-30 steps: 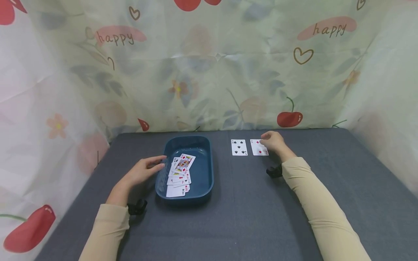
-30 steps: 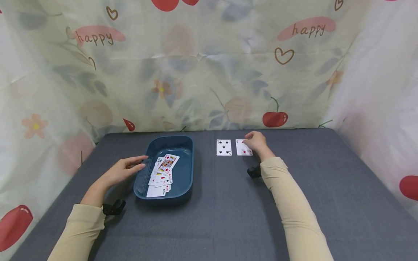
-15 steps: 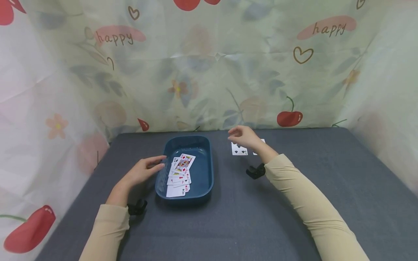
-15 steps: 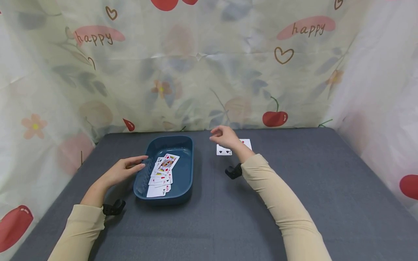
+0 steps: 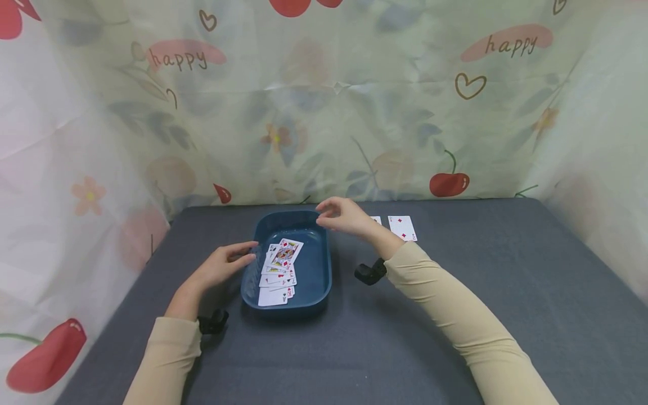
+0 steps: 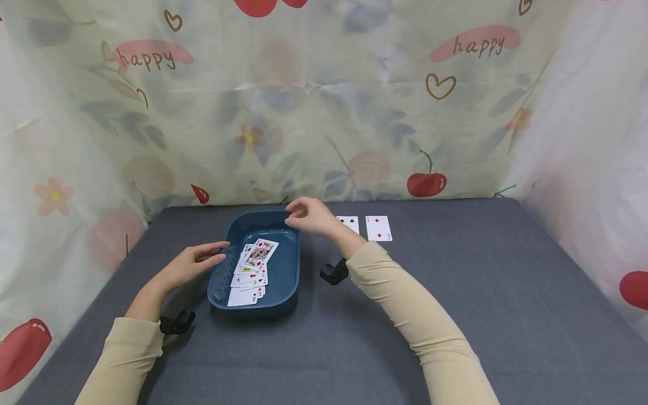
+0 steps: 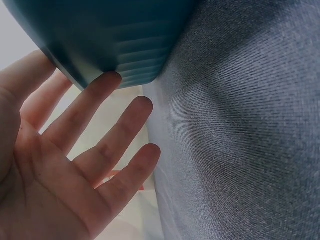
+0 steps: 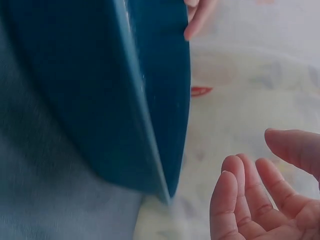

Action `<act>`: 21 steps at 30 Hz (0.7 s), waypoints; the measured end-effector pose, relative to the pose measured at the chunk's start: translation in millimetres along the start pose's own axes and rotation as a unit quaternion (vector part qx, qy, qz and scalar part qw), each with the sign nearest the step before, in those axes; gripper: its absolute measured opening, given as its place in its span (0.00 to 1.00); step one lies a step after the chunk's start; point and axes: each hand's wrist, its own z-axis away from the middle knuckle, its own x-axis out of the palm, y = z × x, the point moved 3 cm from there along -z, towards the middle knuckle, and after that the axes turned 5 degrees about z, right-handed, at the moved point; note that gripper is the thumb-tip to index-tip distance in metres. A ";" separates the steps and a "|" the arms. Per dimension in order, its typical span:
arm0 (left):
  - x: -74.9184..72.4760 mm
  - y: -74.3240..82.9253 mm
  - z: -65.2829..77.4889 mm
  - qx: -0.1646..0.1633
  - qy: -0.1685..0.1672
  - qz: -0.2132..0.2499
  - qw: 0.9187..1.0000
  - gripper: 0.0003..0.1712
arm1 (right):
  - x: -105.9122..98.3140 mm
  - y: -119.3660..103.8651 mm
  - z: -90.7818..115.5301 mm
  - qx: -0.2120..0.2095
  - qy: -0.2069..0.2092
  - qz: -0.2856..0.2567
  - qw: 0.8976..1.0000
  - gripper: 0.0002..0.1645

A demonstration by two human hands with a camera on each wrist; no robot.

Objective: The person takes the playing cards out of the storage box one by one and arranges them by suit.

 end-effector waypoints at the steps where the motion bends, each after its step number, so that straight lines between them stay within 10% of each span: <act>1: 0.1 0.0 -0.2 0.001 0.000 0.000 1.000 0.28 | 3.1 -2.0 -1.4 -0.003 -0.001 -0.001 1.000 0.22; 21: 0.0 -0.3 -2.0 -0.003 -0.003 -0.003 1.000 0.29 | 60.6 -28.1 -34.6 0.019 -0.030 -0.034 0.999 0.25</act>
